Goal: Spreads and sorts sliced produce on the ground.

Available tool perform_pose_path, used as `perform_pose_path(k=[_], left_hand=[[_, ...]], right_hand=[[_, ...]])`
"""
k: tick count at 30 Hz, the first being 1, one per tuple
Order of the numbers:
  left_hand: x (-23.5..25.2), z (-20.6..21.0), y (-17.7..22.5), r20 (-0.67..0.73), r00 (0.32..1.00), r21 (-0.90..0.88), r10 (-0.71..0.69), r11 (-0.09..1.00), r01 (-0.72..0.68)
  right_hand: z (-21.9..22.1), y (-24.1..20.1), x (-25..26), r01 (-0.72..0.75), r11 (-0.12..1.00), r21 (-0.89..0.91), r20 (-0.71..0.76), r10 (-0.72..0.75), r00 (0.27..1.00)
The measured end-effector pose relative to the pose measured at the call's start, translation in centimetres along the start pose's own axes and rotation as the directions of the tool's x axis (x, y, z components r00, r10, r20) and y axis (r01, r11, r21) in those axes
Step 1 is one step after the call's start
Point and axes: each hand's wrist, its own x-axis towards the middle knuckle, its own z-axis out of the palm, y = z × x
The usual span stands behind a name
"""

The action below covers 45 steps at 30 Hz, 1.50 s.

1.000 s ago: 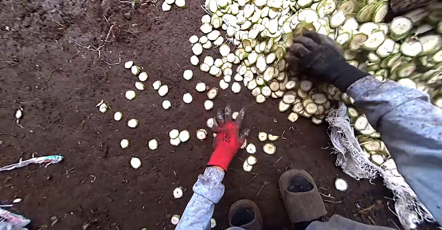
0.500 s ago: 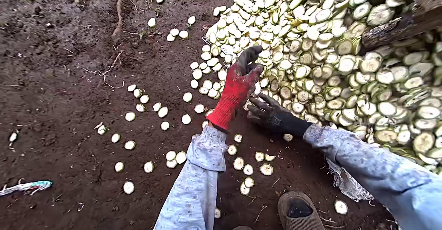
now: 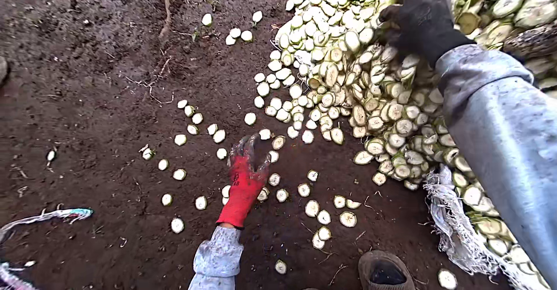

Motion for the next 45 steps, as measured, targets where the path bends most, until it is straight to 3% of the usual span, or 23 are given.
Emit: perform_pose_path(k=[2,4,6,9,11,13,15,19,22,24,26,29,30,31,33,34,36,39,43,45], left_hand=[[0.9,0.9,-0.1,0.006,0.995,0.1,-0.098,0.99,0.097],[2.5,2.3,0.8,0.012,0.992,0.119,-0.123,0.986,0.121],[4.4,3.8,2.5,0.053,0.998,0.135,-0.041,0.99,0.033],[8.9,5.8,6.3,0.154,0.986,0.198,0.065,0.976,-0.095],[11.7,7.2,8.4,0.223,0.974,0.214,0.049,0.972,-0.098],[12.8,8.1,10.2,0.248,0.968,0.193,0.035,0.978,-0.084],[12.9,8.6,11.2,0.238,0.97,0.161,0.047,0.983,-0.088],[13.7,10.2,12.2,0.192,0.976,0.162,0.101,0.978,-0.133],[13.3,11.4,14.1,0.202,0.973,0.141,0.109,0.98,-0.139],[10.6,10.6,14.7,0.219,0.952,0.176,0.215,0.951,-0.255],[7.4,7.7,14.9,0.322,0.898,0.173,0.301,0.913,-0.368],[9.7,5.2,13.8,0.551,0.782,0.072,0.291,0.917,-0.391],[11.5,4.6,13.3,0.549,0.788,0.028,0.278,0.937,-0.349],[13.3,4.0,13.0,0.483,0.838,0.019,0.255,0.953,-0.301],[17.3,3.1,12.6,0.243,0.958,0.115,0.153,0.976,-0.185],[19.5,2.9,12.2,0.145,0.986,0.16,0.085,0.981,-0.108],[23.9,3.2,10.8,0.038,0.998,0.191,-0.051,0.981,0.043],[27.9,4.1,10.0,0.038,0.974,0.128,-0.222,0.968,0.216],[26.4,7.5,11.6,0.058,0.979,0.022,-0.193,0.981,0.192],[23.9,8.0,11.1,0.071,0.996,0.003,-0.058,0.998,0.058]], right_hand=[[-1.9,-0.2,0.8,-0.145,0.989,0.036,-0.019,0.145,0.989],[-2.7,-3.3,-0.2,-0.162,0.981,0.109,-0.105,0.173,0.979],[-1.0,-8.4,-2.1,0.028,0.983,0.184,-0.157,0.001,0.988],[5.1,-15.1,-3.9,0.377,0.901,0.215,-0.036,-0.379,0.925],[8.5,-15.8,-3.9,0.508,0.843,0.177,0.053,-0.523,0.851],[8.5,-13.5,-2.9,0.567,0.81,0.15,0.045,-0.578,0.815],[7.4,-9.9,-1.3,0.539,0.838,0.084,-0.024,-0.539,0.842],[3.5,-3.7,1.3,0.203,0.979,-0.033,0.019,-0.202,0.979],[1.9,-3.6,2.1,0.008,0.999,-0.051,0.045,-0.006,0.999],[1.4,-6.1,0.1,0.043,0.999,0.031,-0.001,-0.043,0.999],[2.1,-8.6,-3.3,0.217,0.964,0.155,-0.113,-0.201,0.973],[5.0,-10.5,-8.6,0.357,0.886,0.295,-0.129,-0.333,0.934],[6.0,-11.1,-10.7,0.363,0.884,0.294,-0.123,-0.342,0.932],[6.6,-11.7,-12.7,0.357,0.894,0.269,-0.121,-0.337,0.934],[7.9,-12.9,-15.1,0.28,0.936,0.215,-0.089,-0.267,0.96],[8.5,-13.6,-16.0,0.229,0.955,0.19,-0.048,-0.224,0.973],[9.9,-14.5,-17.5,0.179,0.972,0.151,0.0,-0.181,0.984],[10.8,-14.9,-18.4,0.159,0.978,0.137,0.0,-0.161,0.987],[10.8,-14.3,-18.2,0.17,0.973,0.158,0.02,-0.175,0.984],[10.8,-14.4,-18.2,0.172,0.971,0.163,0.016,-0.177,0.984]])
